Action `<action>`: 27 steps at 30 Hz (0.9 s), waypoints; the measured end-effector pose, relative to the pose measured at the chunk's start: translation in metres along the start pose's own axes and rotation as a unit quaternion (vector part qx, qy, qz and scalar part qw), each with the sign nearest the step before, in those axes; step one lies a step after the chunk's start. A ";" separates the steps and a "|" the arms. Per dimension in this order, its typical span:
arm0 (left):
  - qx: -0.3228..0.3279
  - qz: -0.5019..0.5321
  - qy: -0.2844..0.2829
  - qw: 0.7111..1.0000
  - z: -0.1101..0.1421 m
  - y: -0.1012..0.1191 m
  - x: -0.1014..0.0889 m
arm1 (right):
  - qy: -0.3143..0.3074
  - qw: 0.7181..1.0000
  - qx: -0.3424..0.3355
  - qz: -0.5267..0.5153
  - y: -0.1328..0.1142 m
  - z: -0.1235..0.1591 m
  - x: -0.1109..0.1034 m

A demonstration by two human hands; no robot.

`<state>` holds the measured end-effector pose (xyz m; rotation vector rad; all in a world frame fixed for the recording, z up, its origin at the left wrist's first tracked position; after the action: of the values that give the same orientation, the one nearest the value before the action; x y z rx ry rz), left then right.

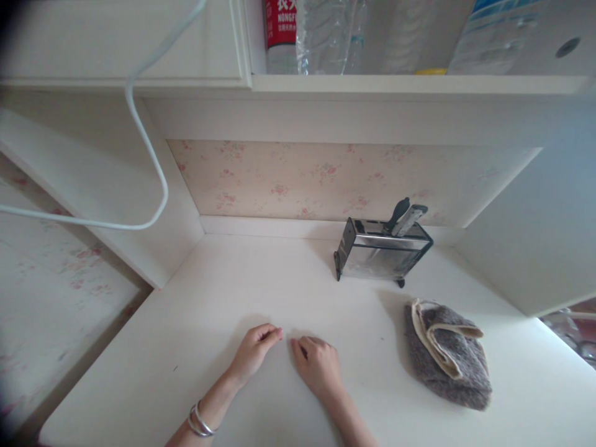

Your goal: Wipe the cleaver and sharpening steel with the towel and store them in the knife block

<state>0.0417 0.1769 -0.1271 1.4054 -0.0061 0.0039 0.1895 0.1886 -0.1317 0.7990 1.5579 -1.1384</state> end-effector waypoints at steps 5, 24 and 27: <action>-0.001 -0.003 0.002 1.000 0.001 0.002 0.000 | 0.003 1.000 -0.001 -0.001 0.000 0.000 -0.001; -0.007 -0.004 0.004 1.000 0.002 -0.001 -0.002 | -0.007 1.000 0.000 0.001 -0.001 0.000 0.000; -0.006 -0.010 0.004 1.000 0.002 0.000 -0.002 | -0.006 1.000 0.003 -0.001 -0.001 0.000 0.001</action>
<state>0.0401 0.1751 -0.1269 1.3941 0.0142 -0.0084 0.1882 0.1882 -0.1326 0.7939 1.5467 -1.1473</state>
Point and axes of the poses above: each hand's wrist, its own z-axis away from the middle knuckle, its own x-axis out of the palm, y = z × x, the point moved 9 cm from there along -z, towards the middle knuckle, and after that the axes turned 11 degrees about z, right-handed, at the moved point
